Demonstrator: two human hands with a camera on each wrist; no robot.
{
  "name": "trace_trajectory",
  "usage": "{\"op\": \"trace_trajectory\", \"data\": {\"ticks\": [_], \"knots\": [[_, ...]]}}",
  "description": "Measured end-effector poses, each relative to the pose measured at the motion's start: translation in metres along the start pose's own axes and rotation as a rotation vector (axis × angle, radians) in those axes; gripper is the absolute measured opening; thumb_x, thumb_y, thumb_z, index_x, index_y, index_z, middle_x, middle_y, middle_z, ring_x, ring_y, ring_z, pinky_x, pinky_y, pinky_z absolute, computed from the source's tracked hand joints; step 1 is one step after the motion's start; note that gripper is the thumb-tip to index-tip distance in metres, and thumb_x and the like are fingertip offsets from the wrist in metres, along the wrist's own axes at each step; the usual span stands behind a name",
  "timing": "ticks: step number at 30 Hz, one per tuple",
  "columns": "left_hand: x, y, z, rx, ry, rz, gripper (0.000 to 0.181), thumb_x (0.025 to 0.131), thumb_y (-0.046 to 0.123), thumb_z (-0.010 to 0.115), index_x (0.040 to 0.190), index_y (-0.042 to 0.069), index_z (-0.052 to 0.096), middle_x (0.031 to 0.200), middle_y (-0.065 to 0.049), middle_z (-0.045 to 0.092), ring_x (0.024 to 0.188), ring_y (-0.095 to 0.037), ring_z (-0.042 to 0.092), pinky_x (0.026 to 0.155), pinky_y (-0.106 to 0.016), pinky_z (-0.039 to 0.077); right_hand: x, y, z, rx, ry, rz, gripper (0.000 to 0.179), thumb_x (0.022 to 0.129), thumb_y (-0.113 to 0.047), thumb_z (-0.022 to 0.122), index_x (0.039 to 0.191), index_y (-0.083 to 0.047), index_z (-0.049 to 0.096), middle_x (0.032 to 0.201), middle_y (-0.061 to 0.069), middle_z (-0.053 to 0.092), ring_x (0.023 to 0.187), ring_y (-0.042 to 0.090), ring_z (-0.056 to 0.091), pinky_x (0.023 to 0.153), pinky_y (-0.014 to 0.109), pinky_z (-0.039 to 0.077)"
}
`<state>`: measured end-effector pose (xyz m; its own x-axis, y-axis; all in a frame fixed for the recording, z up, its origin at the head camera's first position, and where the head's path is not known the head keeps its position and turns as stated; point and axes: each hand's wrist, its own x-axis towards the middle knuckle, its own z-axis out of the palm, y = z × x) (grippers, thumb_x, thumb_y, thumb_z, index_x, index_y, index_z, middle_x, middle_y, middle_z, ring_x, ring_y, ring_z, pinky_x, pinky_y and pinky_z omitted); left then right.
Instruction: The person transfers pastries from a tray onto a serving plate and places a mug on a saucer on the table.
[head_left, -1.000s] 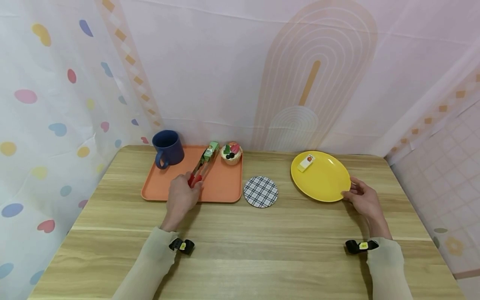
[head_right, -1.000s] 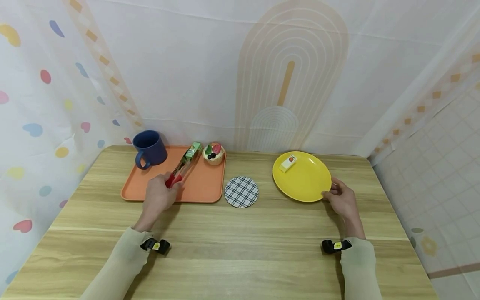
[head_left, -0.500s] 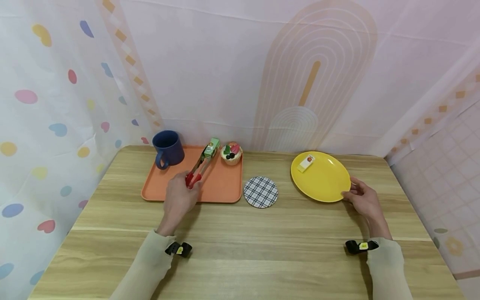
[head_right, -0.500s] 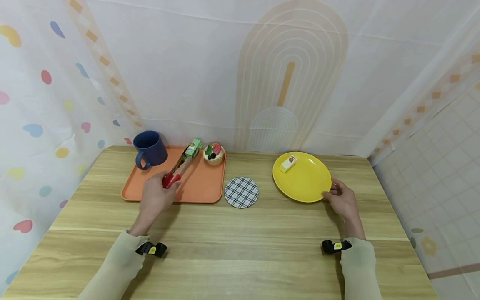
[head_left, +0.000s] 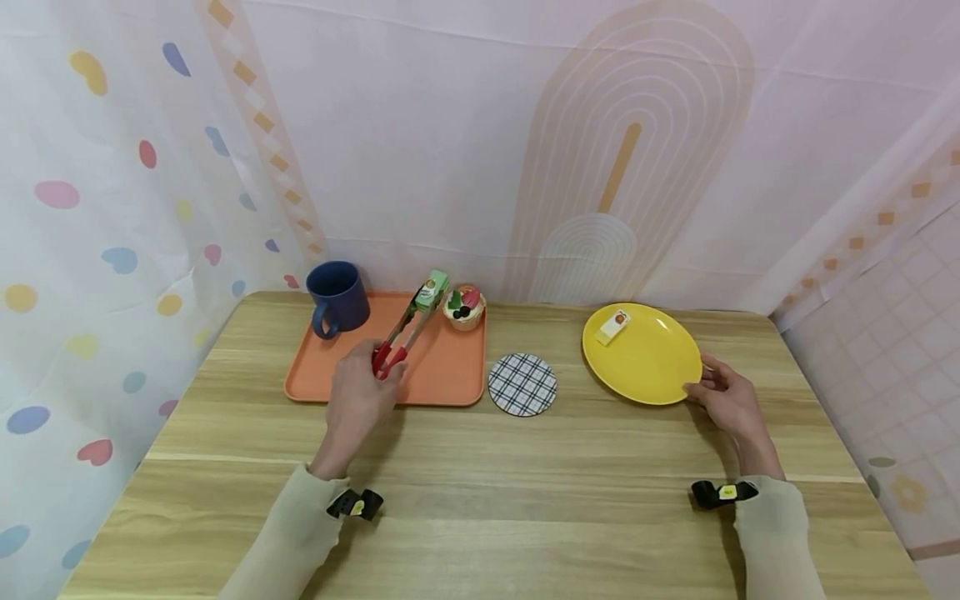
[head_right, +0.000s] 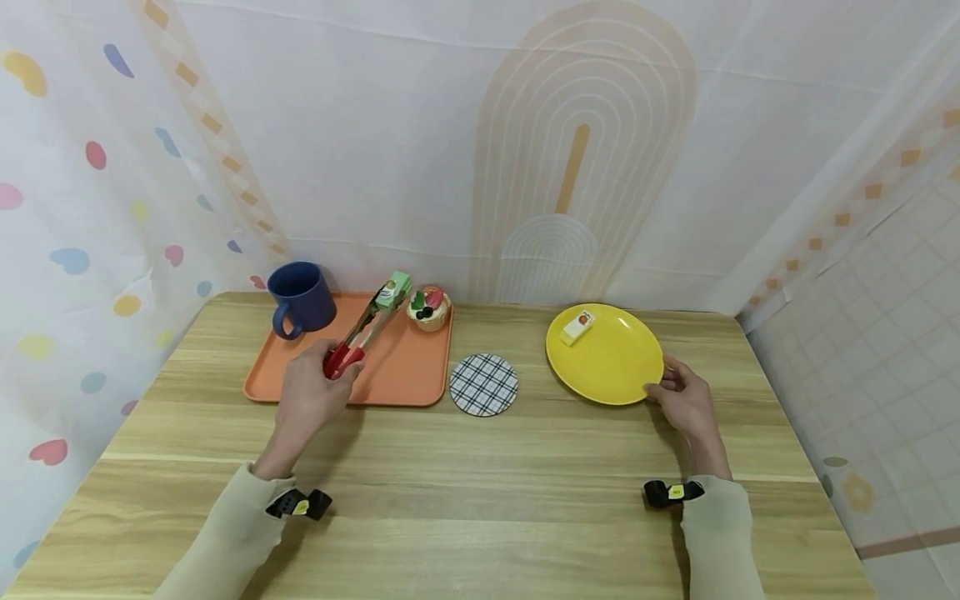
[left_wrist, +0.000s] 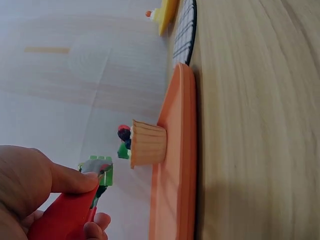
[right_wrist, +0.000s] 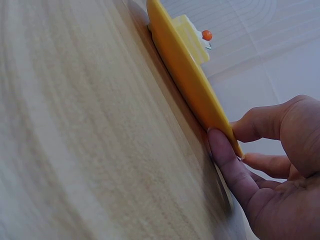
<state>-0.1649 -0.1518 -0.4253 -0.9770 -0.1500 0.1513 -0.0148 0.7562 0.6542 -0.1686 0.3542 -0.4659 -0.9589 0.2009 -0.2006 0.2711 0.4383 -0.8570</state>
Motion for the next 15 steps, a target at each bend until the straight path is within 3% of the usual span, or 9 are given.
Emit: {"op": "trace_trajectory", "data": {"ticks": [15], "knots": [[-0.004, 0.017, 0.005, -0.009, -0.002, 0.078, 0.041, 0.095, 0.023, 0.073, 0.127, -0.001, 0.061, 0.098, -0.019, 0.065, 0.078, -0.03, 0.058, 0.06, -0.032, 0.042, 0.001, -0.001, 0.001, -0.002, 0.005, 0.006, 0.073, 0.099, -0.01, 0.064, 0.161, -0.001, 0.026, 0.145, 0.024, 0.047, 0.093, -0.006, 0.051, 0.079, 0.012, 0.054]]}}
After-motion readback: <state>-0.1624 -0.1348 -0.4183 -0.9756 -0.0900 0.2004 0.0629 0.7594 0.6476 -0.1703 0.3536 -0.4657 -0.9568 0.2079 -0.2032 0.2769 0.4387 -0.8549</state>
